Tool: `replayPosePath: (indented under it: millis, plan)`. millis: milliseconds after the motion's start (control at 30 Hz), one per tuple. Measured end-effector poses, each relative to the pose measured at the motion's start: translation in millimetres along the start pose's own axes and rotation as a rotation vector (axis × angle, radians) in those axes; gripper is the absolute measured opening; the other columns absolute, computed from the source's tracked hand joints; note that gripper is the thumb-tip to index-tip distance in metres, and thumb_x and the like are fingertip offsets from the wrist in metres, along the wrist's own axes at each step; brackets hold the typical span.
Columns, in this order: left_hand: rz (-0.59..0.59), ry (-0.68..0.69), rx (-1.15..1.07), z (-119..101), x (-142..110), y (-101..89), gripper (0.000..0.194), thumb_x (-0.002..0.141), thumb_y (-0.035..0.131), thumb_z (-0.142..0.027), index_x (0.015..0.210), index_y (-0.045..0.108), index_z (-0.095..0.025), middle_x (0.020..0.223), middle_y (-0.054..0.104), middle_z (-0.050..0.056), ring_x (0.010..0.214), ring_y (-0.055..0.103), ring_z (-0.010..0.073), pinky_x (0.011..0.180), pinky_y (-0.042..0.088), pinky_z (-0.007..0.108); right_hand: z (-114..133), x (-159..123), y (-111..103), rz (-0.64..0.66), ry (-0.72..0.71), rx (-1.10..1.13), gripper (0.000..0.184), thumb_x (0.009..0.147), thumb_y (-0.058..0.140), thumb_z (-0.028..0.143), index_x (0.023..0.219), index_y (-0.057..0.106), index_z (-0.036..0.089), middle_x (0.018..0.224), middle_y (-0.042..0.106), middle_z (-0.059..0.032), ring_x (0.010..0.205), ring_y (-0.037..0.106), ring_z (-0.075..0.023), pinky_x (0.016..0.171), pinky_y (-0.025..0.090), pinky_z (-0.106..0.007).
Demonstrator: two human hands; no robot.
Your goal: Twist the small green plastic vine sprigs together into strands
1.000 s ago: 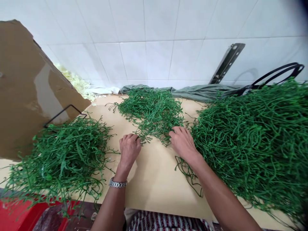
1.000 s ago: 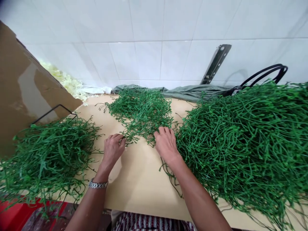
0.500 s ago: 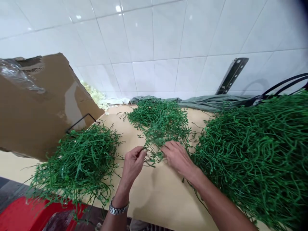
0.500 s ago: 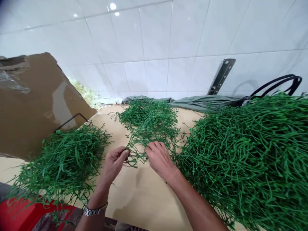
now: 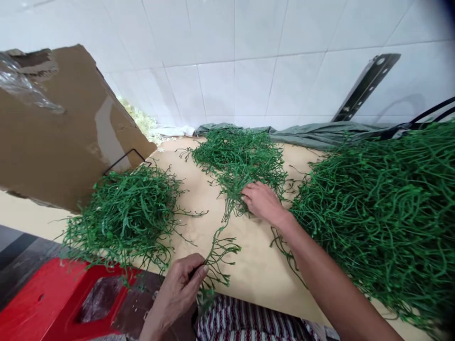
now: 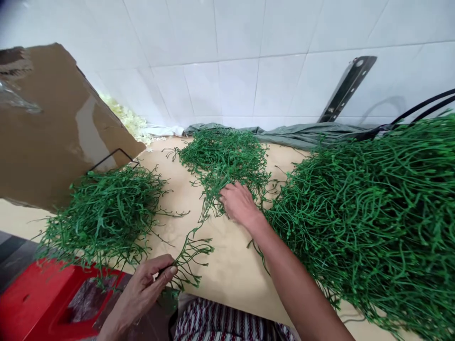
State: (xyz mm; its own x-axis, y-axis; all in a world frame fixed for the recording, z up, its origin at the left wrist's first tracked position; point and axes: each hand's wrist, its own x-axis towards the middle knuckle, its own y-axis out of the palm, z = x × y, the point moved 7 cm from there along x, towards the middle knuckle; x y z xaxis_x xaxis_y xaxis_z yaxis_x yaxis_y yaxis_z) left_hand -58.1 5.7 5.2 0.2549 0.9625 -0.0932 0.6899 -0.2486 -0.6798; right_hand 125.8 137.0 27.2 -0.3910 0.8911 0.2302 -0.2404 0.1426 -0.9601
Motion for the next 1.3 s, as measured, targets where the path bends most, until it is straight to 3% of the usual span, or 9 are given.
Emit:
replayPosePath:
  millis: [100,267,400,500,667,867,1033,1200,1300]
  plan:
    - [-0.013,0.035,0.11,-0.8,-9.9,-2.8,0.033,0.086,0.036,-0.03,0.056,0.033,-0.018,0.055,0.04,-0.002,0.053,0.04,0.0113,0.051,0.028,0.023,-4.1,-10.0,-15.4,-0.035,-0.039,0.083,0.022,0.086,0.045,0.019,0.091,0.067,0.019,0.093,0.067,-0.0044,0.086,0.056,-0.0176,0.077,0.041,-0.029]
    - [-0.073,0.102,0.364,-10.1,-21.2,-8.0,0.025,0.087,0.037,-0.022,0.065,0.049,-0.017,0.064,0.052,0.002,0.061,0.049,0.0148,0.057,0.035,0.026,8.3,-33.8,-55.4,-0.304,-0.137,0.237,0.022,0.084,0.047,0.014,0.094,0.066,0.015,0.092,0.067,-0.0067,0.086,0.058,-0.0186,0.078,0.045,-0.032]
    - [-0.168,0.188,0.436,-19.1,-32.5,-14.4,0.021,0.085,0.039,-0.018,0.073,0.056,-0.017,0.071,0.057,0.005,0.066,0.053,0.0167,0.06,0.04,0.027,58.8,-46.1,-45.8,-0.145,-0.426,0.212,0.033,0.081,0.047,0.005,0.107,0.061,0.018,0.109,0.062,-0.007,0.105,0.05,-0.0213,0.086,0.041,-0.037]
    - [-0.194,0.253,0.357,-25.0,-40.4,-21.6,0.016,0.084,0.042,-0.017,0.08,0.058,-0.018,0.078,0.061,0.006,0.071,0.057,0.0163,0.062,0.043,0.026,83.8,-48.2,-23.8,0.018,-0.519,0.148,0.022,0.081,0.049,0.007,0.091,0.065,0.018,0.114,0.057,-0.0091,0.11,0.045,-0.0236,0.088,0.038,-0.039]
    - [-0.284,0.283,0.337,-26.6,-44.4,-46.7,0.013,0.081,0.049,-0.018,0.088,0.059,-0.019,0.086,0.063,0.005,0.078,0.059,0.0157,0.066,0.047,0.024,89.1,-50.0,-12.7,0.029,-0.521,0.241,0.015,0.082,0.052,0.015,0.077,0.065,0.018,0.113,0.057,-0.0084,0.107,0.047,-0.0229,0.088,0.037,-0.039]
    - [-0.374,0.3,0.502,-27.4,-25.6,-71.0,0.022,0.082,0.045,-0.018,0.096,0.062,-0.019,0.094,0.062,0.007,0.088,0.056,0.019,0.076,0.045,0.033,79.8,-63.2,-31.5,-0.213,-0.452,0.415,0.014,0.083,0.051,0.017,0.085,0.065,0.019,0.114,0.056,-0.0103,0.105,0.049,-0.0235,0.086,0.04,-0.041]
    - [-0.317,0.426,0.55,-48.8,-6.3,-67.8,0.024,0.081,0.044,-0.014,0.094,0.064,-0.019,0.093,0.062,0.008,0.086,0.055,0.0193,0.077,0.043,0.036,79.0,-69.6,-41.8,-0.303,-0.383,0.5,0.025,0.085,0.05,0.019,0.109,0.056,0.014,0.099,0.06,-0.0108,0.092,0.053,-0.0198,0.081,0.044,-0.037]
    - [-0.306,0.502,0.552,-59.5,10.0,-61.8,0.027,0.08,0.043,-0.013,0.092,0.065,-0.023,0.094,0.064,0.006,0.094,0.055,0.0197,0.089,0.039,0.042,92.5,-70.7,-33.7,-0.162,-0.467,0.539,0.015,0.085,0.049,0.019,0.077,0.061,0.016,0.077,0.061,-0.0052,0.074,0.055,-0.0155,0.069,0.042,-0.03]
    - [-0.372,0.488,0.546,-57.7,12.8,-60.1,0.03,0.08,0.044,-0.013,0.098,0.064,-0.025,0.11,0.06,0.007,0.109,0.049,0.022,0.096,0.035,0.045,88.0,-70.1,-32.7,-0.208,-0.378,0.61,0.015,0.082,0.047,0.014,0.073,0.059,0.015,0.072,0.059,-0.0042,0.068,0.054,-0.0139,0.065,0.042,-0.027]
